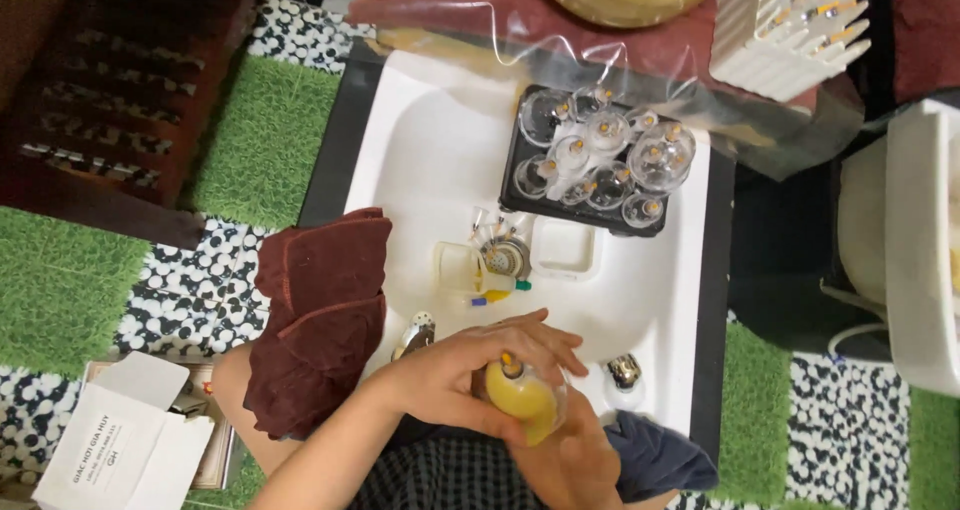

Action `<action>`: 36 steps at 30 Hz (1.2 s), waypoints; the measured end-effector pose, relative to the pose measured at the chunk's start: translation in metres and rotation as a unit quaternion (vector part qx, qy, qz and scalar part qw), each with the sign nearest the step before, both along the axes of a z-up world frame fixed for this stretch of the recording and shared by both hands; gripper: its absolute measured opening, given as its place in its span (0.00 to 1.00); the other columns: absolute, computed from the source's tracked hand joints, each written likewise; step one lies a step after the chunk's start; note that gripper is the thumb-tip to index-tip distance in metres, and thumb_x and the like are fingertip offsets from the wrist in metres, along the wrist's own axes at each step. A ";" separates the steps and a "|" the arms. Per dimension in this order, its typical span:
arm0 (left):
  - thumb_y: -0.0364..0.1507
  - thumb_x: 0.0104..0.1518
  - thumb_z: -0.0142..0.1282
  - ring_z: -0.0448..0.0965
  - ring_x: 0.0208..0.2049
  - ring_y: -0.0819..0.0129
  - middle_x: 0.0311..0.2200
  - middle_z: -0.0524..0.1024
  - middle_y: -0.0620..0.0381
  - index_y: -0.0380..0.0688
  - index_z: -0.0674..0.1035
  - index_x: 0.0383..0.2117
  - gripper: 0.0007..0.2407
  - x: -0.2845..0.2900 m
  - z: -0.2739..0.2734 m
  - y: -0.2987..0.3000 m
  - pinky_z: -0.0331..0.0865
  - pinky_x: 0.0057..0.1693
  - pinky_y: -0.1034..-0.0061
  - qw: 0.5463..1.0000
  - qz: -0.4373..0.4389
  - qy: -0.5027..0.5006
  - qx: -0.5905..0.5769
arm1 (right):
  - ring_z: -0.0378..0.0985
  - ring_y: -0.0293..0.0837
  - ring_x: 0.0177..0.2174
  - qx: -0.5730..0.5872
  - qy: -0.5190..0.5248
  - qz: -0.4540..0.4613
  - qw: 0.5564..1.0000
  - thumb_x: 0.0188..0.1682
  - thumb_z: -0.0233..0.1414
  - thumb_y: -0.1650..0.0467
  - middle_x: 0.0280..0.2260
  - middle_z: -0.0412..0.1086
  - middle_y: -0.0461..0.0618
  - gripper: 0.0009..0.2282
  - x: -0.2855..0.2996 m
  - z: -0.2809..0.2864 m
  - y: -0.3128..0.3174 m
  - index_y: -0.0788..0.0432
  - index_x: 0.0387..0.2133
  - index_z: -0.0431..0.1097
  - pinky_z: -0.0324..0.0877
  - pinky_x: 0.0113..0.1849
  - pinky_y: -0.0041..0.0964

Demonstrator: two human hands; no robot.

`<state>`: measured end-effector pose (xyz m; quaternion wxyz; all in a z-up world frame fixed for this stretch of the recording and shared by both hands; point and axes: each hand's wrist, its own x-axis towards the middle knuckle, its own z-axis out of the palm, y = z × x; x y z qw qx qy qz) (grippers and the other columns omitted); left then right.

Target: The person scrubs small glass cups with a yellow sponge in a white sink. They rinse the cups under running water and place them into a black tray. The person repeats this process for several cups, handling them one at a time.

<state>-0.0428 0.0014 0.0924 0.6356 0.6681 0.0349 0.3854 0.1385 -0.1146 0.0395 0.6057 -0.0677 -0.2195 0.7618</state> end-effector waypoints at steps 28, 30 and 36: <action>0.49 0.61 0.53 0.69 0.59 0.62 0.55 0.69 0.51 0.45 0.64 0.60 0.28 0.034 0.003 -0.024 0.62 0.65 0.68 0.971 0.133 0.039 -0.195 | 0.77 0.45 0.47 0.125 -0.706 -0.288 0.635 0.53 0.49 0.64 0.44 0.77 0.46 0.15 0.050 -0.061 0.009 0.60 0.47 0.70 0.50 0.56 0.59; 0.56 0.59 0.50 0.73 0.57 0.63 0.54 0.72 0.53 0.44 0.69 0.57 0.30 0.043 0.016 -0.033 0.69 0.60 0.71 0.955 0.148 0.039 -0.254 | 0.74 0.43 0.53 0.289 -0.861 -0.233 0.348 0.59 0.36 0.61 0.47 0.75 0.35 0.16 0.039 -0.046 0.025 0.52 0.52 0.65 0.26 0.68 0.74; 0.32 0.60 0.55 0.78 0.46 0.69 0.46 0.76 0.60 0.46 0.68 0.47 0.13 0.052 0.004 -0.020 0.34 0.79 0.53 0.963 0.217 0.041 -0.154 | 0.70 0.48 0.54 0.034 -0.462 -0.292 0.837 0.53 0.47 0.66 0.46 0.70 0.46 0.14 0.002 -0.025 0.033 0.60 0.49 0.67 0.32 0.67 0.61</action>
